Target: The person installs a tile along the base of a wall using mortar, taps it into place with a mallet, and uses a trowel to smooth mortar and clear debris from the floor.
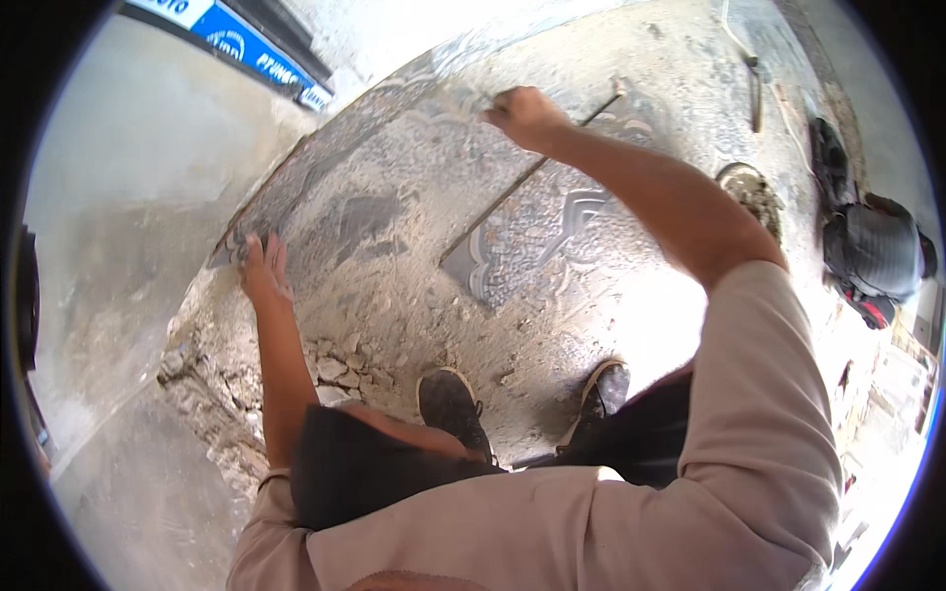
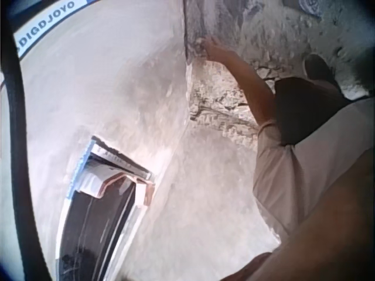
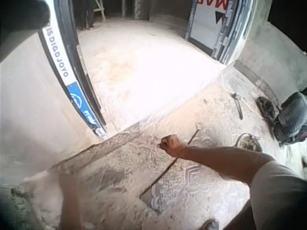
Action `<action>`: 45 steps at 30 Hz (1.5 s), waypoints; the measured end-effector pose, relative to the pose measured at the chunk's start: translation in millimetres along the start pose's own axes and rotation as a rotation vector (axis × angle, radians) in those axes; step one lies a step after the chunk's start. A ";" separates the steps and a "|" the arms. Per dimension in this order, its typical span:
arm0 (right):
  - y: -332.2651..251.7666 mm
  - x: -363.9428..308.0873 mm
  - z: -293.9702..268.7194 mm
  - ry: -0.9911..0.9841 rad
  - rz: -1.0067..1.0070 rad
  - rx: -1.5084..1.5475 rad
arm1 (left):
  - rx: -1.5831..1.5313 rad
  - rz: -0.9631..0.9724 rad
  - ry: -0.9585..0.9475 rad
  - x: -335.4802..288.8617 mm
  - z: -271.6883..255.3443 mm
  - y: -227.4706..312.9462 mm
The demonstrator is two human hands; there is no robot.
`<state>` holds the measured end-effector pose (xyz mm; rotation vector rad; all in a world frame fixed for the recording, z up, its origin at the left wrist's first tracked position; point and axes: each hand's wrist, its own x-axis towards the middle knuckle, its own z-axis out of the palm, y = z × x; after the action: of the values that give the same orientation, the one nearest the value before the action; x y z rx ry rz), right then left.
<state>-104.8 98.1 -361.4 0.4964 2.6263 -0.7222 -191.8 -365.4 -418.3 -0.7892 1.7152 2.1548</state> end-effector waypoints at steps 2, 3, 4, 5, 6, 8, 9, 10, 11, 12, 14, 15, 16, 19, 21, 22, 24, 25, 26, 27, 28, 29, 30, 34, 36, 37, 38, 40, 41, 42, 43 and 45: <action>31.9 -43.7 -47.5 0.168 -0.070 -0.168 | 0.024 -0.032 -0.020 -4.5 -11.6 -15.9; 65.6 -58.8 -72.7 0.204 -0.007 -0.189 | 0.040 -0.051 -0.040 -8.1 -15.5 -21.4; 101.1 -68.4 -94.0 0.270 -0.040 -0.328 | 0.068 -0.071 -0.041 -13.4 -21.1 -27.6; 136.2 -82.8 -112.9 0.326 -0.074 -0.470 | 0.106 -0.084 -0.050 -15.3 -23.4 -31.8; 121.6 -104.4 -142.0 0.337 0.189 -0.450 | 0.145 -0.092 -0.018 -23.1 -35.5 -32.7; 190.4 -159.7 -177.5 0.606 0.228 -0.307 | 0.259 -0.101 -0.012 -33.5 -41.3 -32.8; 221.3 -185.1 -183.4 0.723 0.315 -0.260 | 0.330 -0.102 -0.006 -39.1 -46.9 -32.4; 257.3 -206.8 -191.3 0.683 0.502 -0.311 | 0.429 -0.096 0.014 -47.3 -55.8 -31.5; 295.4 -207.0 -203.5 0.536 0.800 -0.320 | 0.550 -0.080 0.018 -53.3 -62.7 -26.0; 357.5 -219.8 -209.6 0.485 0.801 -0.498 | 0.705 -0.072 -0.018 -56.9 -63.1 -22.4; 439.4 -244.4 -207.7 0.484 0.870 -0.499 | 1.019 -0.056 -0.107 -73.9 -48.6 7.8; 461.9 -240.3 -196.6 0.469 0.844 -0.540 | 1.153 -0.105 -0.186 -93.7 -22.6 47.2; 503.5 -251.6 -194.5 0.522 0.797 -0.435 | 1.215 0.045 -0.365 -93.5 -15.8 64.8; 565.6 -165.2 -161.6 0.359 0.840 -0.232 | 1.230 -0.254 -0.460 -113.3 -52.0 135.3; 663.8 -158.4 -191.1 0.349 0.767 -0.253 | 1.310 -0.325 -0.314 -131.2 -15.1 150.5; 688.6 -129.4 -197.2 0.326 0.712 -0.391 | 1.352 -0.299 -0.238 -139.6 -41.6 155.9; 724.6 -83.3 -196.5 0.408 0.698 -0.451 | 1.336 -0.336 -0.117 -173.4 -64.1 177.8; 718.8 -38.8 -169.7 0.391 0.757 -0.468 | 1.572 -0.284 -0.055 -207.9 -76.2 202.3; 719.8 -19.9 -168.9 0.298 0.802 -0.455 | 1.560 -0.235 0.012 -231.8 -80.9 216.9; 732.2 -14.3 -161.0 0.204 0.862 -0.448 | 1.578 -0.241 0.032 -244.4 -65.1 226.1; 748.0 -12.9 -166.0 0.206 0.850 -0.457 | 1.498 -0.350 0.130 -254.1 -57.5 229.9; 769.9 -23.6 -186.9 0.242 0.824 -0.388 | 1.400 -0.455 0.203 -252.0 -55.7 227.3; 782.9 -23.7 -197.6 0.262 0.781 -0.312 | 1.379 -0.466 0.206 -255.1 -52.7 226.8; 698.4 44.5 -130.3 0.372 0.853 -0.191 | 1.545 -0.669 0.393 -346.8 -12.2 260.1; 706.6 25.8 -139.4 0.386 0.821 -0.274 | 1.553 -0.655 0.336 -332.9 -17.2 255.1; 724.1 13.7 -157.6 0.396 0.832 -0.306 | 1.547 -0.636 0.274 -311.4 -15.5 242.5; 750.5 -5.8 -194.5 0.475 0.941 -0.261 | 1.545 -0.641 0.219 -281.8 -12.5 217.6; 738.0 8.9 -213.5 0.466 0.949 -0.084 | 1.520 -0.604 0.190 -281.6 -22.4 199.6; 720.5 17.5 -198.0 0.440 0.928 -0.076 | 1.523 -0.607 0.187 -289.5 -20.0 198.4; 710.1 17.8 -205.3 0.564 0.928 0.233 | 1.509 -0.594 0.159 -287.9 -22.7 191.0; 700.4 12.3 -212.1 0.680 0.918 0.544 | 1.521 -0.529 0.115 -280.0 -20.3 181.7; 660.0 5.2 -217.9 0.743 0.809 0.847 | 1.535 -0.409 0.057 -273.0 -23.0 172.2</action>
<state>114.6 749.9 -461.6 2.2399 2.1396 -1.5022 -55.3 -399.7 -127.0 -0.5650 2.2254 0.2045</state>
